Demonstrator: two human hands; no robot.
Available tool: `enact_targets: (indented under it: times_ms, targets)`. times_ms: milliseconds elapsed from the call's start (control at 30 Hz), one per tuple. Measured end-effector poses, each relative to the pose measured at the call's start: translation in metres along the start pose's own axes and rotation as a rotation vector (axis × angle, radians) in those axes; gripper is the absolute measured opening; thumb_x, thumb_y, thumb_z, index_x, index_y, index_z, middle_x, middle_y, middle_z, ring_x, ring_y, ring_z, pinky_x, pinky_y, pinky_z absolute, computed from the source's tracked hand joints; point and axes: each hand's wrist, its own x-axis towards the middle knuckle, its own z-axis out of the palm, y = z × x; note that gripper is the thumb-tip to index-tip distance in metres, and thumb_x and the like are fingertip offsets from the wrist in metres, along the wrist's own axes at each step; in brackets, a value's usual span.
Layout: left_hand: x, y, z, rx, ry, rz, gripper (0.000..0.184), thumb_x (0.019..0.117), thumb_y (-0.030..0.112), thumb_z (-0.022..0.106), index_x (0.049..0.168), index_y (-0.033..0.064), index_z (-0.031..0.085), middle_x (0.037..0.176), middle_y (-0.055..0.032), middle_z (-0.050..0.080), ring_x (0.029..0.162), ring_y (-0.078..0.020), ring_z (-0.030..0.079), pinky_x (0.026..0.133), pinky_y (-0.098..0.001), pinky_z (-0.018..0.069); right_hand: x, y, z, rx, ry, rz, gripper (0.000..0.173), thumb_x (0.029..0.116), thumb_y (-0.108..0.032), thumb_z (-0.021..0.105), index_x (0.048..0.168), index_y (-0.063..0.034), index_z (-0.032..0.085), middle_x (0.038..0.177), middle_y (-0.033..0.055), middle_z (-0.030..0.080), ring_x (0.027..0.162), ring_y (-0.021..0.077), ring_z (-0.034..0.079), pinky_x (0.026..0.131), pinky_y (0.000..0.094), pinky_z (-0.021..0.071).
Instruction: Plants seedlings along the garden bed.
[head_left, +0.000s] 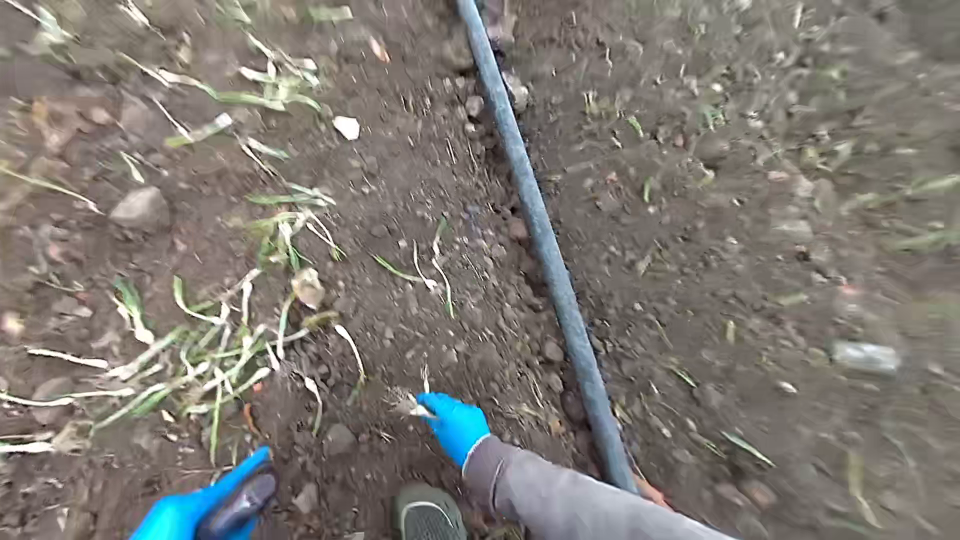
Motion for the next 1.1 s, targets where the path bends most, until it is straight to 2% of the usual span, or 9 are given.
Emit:
enact_targets:
  times_ms: [133,300,433,533,700,800,867,1000,1100]
  targets:
    - [0.003,0.052,-0.022,-0.307,-0.038,0.308,0.046,0.0863,0.01,0.072,0.128,-0.0045,0.061,0.122,-0.0165,0.069,0.107,-0.0169,0.068,0.097,-0.0371,0.0554,-0.028,0.113,0.023,-0.006,-0.026,0.36,0.04,0.109,-0.026,0.048,0.147,-0.0218,0.057,0.148,0.0105,0.059,0.126,0.0354,0.064,0.102,0.0605,0.0502]
    - [0.063,0.127,0.021,-0.549,-0.195,0.828,0.04,0.0983,0.015,0.058,0.137,0.0079,0.062,0.117,0.0006,0.071,0.097,-0.0011,0.064,0.091,-0.0219,0.0535,-0.037,0.177,0.032,-0.115,0.071,0.471,0.034,0.1056,-0.018,0.054,0.139,-0.0181,0.063,0.144,0.014,0.06,0.11,0.0408,0.069,0.088,0.0636,0.0561]
    - [0.141,0.155,0.158,-0.561,-0.135,0.377,0.015,0.0863,0.012,0.07,0.1,0.0164,0.074,0.074,0.0023,0.068,0.051,-0.0097,0.056,0.046,-0.0295,0.0474,-0.024,0.153,-0.013,-0.113,0.128,0.446,0.03,0.1057,-0.017,0.055,0.134,-0.0152,0.064,0.14,0.0151,0.061,0.108,0.0399,0.07,0.085,0.0617,0.0572]
    - [0.184,0.138,0.237,-0.386,-0.31,0.031,0.022,0.0931,0.013,0.067,0.114,0.0082,0.071,0.083,-0.0091,0.066,0.072,-0.0211,0.062,0.068,-0.0457,0.053,-0.001,0.13,-0.015,-0.118,0.141,0.346,0.029,0.1056,-0.019,0.056,0.133,-0.0146,0.066,0.138,0.0141,0.061,0.108,0.0389,0.069,0.086,0.0613,0.0573]
    - [0.135,0.129,0.176,-0.477,-0.252,0.023,0.008,0.0907,0.017,0.07,0.097,0.0123,0.072,0.069,0.0008,0.06,0.057,-0.0113,0.055,0.055,-0.0319,0.0473,0.03,0.099,0.036,-0.149,0.012,0.229,0.036,0.1001,-0.009,0.057,0.134,-0.0175,0.066,0.144,0.0111,0.059,0.109,0.0383,0.07,0.086,0.0624,0.0574]
    - [0.099,0.091,0.162,-0.578,-0.048,0.166,0.036,0.0814,0.022,0.068,0.117,0.0165,0.075,0.079,0.0107,0.07,0.062,0.0011,0.061,0.06,-0.0208,0.0536,0.024,0.086,0.038,-0.176,0.018,0.288,0.062,0.1015,-0.009,0.053,0.16,-0.0244,0.038,0.144,0.0139,0.06,0.109,0.0389,0.07,0.087,0.0595,0.0571]
    - [0.097,0.067,0.167,-0.579,-0.016,0.123,0.032,0.0799,0.022,0.068,0.11,0.0162,0.076,0.078,0.0112,0.069,0.065,0.0017,0.062,0.062,-0.0206,0.0533,0.019,0.084,0.025,-0.163,0.04,0.326,0.068,0.1055,-0.015,0.05,0.166,-0.0283,0.023,0.134,0.016,0.066,0.105,0.0389,0.072,0.088,0.0587,0.0569]
    - [0.098,0.073,0.133,-0.625,-0.103,0.016,0.007,0.0769,0.023,0.073,0.078,0.0193,0.068,0.056,0.0071,0.055,0.045,-0.0057,0.05,0.044,-0.025,0.0422,0.006,0.092,0.006,-0.14,0.093,0.256,0.048,0.1029,-0.013,0.054,0.15,-0.0217,0.05,0.13,0.0145,0.069,0.099,0.0396,0.073,0.082,0.0614,0.0573]
    - [0.092,0.1,0.119,-0.586,-0.068,0.116,0.024,0.078,0.02,0.069,0.102,0.0202,0.075,0.066,0.0103,0.064,0.052,-0.0015,0.055,0.049,-0.0216,0.0473,-0.001,0.09,-0.01,-0.182,0.058,0.155,0.041,0.1046,-0.015,0.053,0.145,-0.0208,0.059,0.139,0.0115,0.063,0.107,0.0365,0.07,0.086,0.0592,0.0571]
